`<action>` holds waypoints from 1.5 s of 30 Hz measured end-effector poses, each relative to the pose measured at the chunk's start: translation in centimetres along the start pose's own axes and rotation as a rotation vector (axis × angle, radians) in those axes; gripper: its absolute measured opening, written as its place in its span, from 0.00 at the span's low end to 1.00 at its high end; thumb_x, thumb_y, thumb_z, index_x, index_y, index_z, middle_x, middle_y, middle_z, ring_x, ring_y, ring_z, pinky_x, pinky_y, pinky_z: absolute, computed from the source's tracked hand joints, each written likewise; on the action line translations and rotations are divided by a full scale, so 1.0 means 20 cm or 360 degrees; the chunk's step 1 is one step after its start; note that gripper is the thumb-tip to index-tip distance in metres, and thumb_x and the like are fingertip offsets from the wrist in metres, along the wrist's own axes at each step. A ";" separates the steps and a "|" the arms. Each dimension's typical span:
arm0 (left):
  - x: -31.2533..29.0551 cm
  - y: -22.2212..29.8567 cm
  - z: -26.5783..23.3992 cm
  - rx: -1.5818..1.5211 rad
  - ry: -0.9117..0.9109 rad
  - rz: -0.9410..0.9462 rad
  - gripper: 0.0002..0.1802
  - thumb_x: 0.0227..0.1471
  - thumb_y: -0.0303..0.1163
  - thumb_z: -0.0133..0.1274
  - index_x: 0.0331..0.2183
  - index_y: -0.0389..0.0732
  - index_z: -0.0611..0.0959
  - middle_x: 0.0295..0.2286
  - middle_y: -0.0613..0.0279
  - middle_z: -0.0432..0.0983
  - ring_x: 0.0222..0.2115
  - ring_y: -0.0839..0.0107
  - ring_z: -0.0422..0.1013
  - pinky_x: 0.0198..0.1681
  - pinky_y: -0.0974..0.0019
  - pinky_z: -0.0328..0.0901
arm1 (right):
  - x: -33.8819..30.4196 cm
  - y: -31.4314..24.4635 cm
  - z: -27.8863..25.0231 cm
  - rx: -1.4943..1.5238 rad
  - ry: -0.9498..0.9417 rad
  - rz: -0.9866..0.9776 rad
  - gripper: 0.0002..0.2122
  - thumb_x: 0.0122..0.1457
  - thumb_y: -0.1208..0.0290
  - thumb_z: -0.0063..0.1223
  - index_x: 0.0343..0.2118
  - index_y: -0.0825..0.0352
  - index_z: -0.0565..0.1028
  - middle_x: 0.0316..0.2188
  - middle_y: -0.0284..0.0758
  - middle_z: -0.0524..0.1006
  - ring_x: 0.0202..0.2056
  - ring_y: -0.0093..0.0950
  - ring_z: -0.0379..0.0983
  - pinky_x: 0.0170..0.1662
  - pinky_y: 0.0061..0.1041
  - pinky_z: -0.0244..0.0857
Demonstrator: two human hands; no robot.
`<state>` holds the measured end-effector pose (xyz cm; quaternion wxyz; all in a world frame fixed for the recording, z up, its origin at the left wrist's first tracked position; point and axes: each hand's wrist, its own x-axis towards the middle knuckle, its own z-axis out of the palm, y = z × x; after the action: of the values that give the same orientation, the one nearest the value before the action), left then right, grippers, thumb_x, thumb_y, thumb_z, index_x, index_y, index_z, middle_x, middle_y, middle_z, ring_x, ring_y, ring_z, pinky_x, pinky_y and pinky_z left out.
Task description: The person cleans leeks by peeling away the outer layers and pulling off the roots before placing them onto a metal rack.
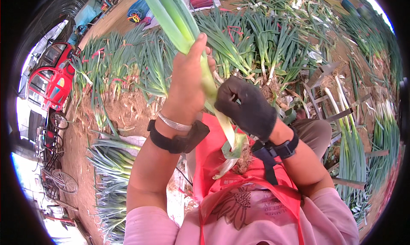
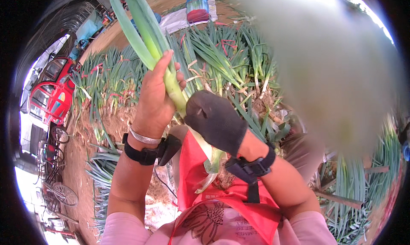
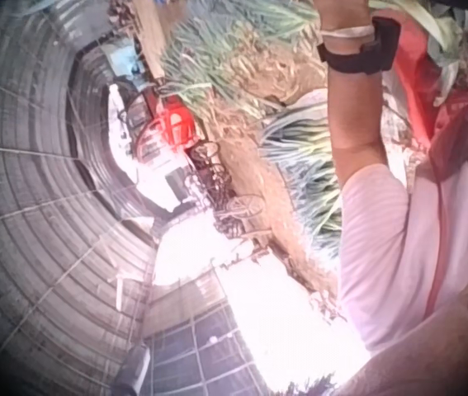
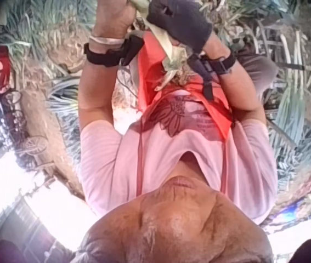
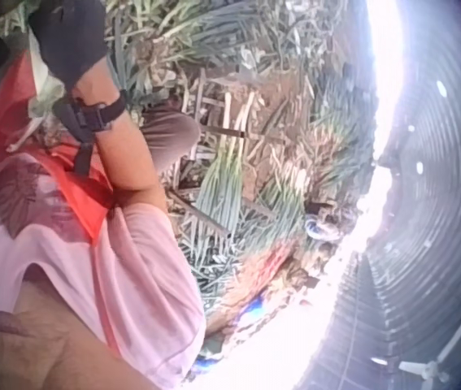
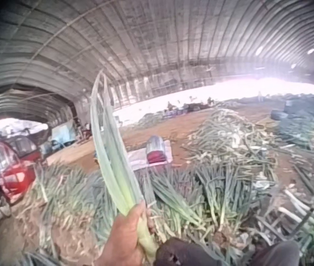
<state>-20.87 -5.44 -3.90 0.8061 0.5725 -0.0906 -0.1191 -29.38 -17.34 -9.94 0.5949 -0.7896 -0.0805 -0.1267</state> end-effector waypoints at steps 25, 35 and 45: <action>-0.06 -0.07 -0.09 -0.0054 -0.0472 -0.0070 0.23 0.64 0.45 0.37 0.47 0.35 0.71 0.38 0.58 0.75 0.34 0.70 0.73 0.41 0.60 0.69 | -0.11 0.11 -0.04 0.0388 0.0058 -0.0527 0.10 0.47 0.83 0.60 0.29 0.66 0.70 0.36 0.35 0.71 0.39 0.28 0.69 0.43 0.26 0.62; -0.03 -0.12 -0.15 -0.0289 -0.0349 -0.0164 0.32 0.61 0.58 0.35 0.45 0.37 0.71 0.26 0.70 0.64 0.24 0.78 0.61 0.30 0.69 0.63 | -0.40 0.12 -0.16 0.0123 -0.0434 -0.0409 0.10 0.49 0.79 0.61 0.35 0.67 0.72 0.38 0.37 0.73 0.42 0.35 0.71 0.44 0.33 0.65; 0.22 0.07 -0.40 -0.0105 -0.0131 0.0269 0.30 0.58 0.58 0.43 0.41 0.37 0.69 0.23 0.66 0.65 0.19 0.78 0.59 0.20 0.73 0.58 | -0.54 0.20 -0.29 0.0467 -0.0835 0.0697 0.08 0.56 0.71 0.55 0.31 0.67 0.69 0.27 0.28 0.67 0.30 0.19 0.64 0.34 0.22 0.60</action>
<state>-14.23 0.92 -5.21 0.8273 0.5306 -0.1677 -0.0770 -39.21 -23.75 -15.41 0.6740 -0.7000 -0.0768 0.2233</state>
